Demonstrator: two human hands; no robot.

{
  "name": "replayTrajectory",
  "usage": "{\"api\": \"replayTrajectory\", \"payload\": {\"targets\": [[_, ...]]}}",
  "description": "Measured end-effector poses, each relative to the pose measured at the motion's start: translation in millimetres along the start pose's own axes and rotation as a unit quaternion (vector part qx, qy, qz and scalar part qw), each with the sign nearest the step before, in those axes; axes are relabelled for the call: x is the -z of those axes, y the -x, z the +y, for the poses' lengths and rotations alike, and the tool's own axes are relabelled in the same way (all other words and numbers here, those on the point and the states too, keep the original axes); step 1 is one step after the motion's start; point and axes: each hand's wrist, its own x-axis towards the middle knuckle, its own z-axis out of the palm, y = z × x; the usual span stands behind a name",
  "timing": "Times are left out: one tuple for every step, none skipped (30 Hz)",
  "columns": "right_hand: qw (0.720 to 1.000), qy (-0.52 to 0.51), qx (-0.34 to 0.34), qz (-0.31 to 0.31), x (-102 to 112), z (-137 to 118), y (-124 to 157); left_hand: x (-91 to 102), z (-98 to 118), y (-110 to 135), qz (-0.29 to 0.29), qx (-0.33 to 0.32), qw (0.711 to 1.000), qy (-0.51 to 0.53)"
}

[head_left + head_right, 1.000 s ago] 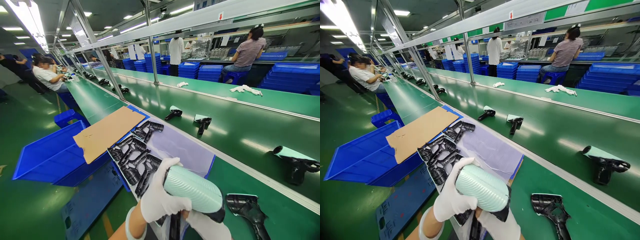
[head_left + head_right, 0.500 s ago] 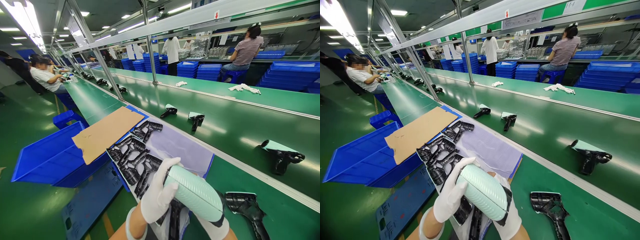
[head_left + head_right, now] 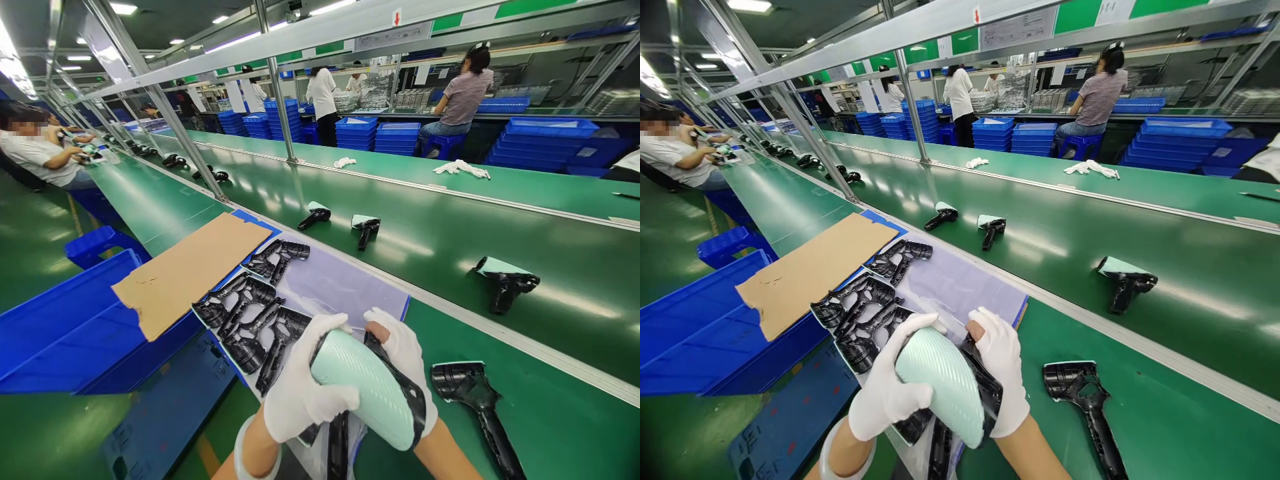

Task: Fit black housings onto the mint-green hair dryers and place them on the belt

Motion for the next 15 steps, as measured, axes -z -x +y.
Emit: {"api": "replayTrajectory", "payload": {"targets": [[0.999,0.029,0.020,0.014,1.2,2.5,-2.7,-0.1,-0.1,0.0,-0.003,0.005,1.000,0.000],[0.998,0.054,0.036,0.027,1.6,4.3,-5.0,-0.2,0.1,-0.2,-0.005,0.008,1.000,0.001],[0.996,0.072,0.043,0.037,1.5,5.5,-6.9,-0.3,0.7,-0.4,-0.006,0.009,1.000,0.001],[0.995,0.080,0.042,0.044,1.2,6.2,-8.5,-0.5,1.5,-0.8,-0.007,0.010,1.000,0.001],[0.995,0.084,0.034,0.048,1.0,6.7,-10.0,-0.6,2.6,-1.4,-0.008,0.010,1.000,-0.001],[0.995,0.086,0.020,0.051,1.2,7.0,-11.4,-0.8,3.8,-2.0,-0.010,0.012,1.000,-0.004],[0.995,0.085,0.001,0.057,2.2,7.2,-13.0,-0.9,5.2,-2.8,-0.013,0.017,1.000,-0.008],[0.994,0.085,-0.023,0.065,4.2,7.2,-15.0,-0.9,6.8,-3.7,-0.015,0.024,1.000,-0.013],[0.992,0.089,-0.045,0.079,7.1,7.1,-17.4,-0.9,8.4,-4.7,-0.020,0.036,0.999,-0.018],[0.989,0.095,-0.058,0.101,10.8,6.7,-20.2,-0.9,10.1,-5.7,-0.024,0.050,0.998,-0.022],[0.985,0.101,-0.061,0.123,15.0,6.0,-23.1,-0.9,11.8,-6.8,-0.028,0.065,0.997,-0.025],[0.982,0.107,-0.055,0.144,19.4,5.3,-26.0,-0.8,13.4,-7.9,-0.030,0.080,0.996,-0.028],[0.980,0.110,-0.044,0.161,23.6,4.8,-28.3,-0.8,14.7,-8.9,-0.032,0.093,0.995,-0.029],[0.979,0.107,-0.033,0.171,27.3,4.8,-29.7,-0.9,15.8,-9.8,-0.033,0.103,0.994,-0.031],[0.980,0.096,-0.025,0.170,30.2,5.7,-29.7,-1.1,16.6,-10.7,-0.033,0.111,0.993,-0.032]]}}
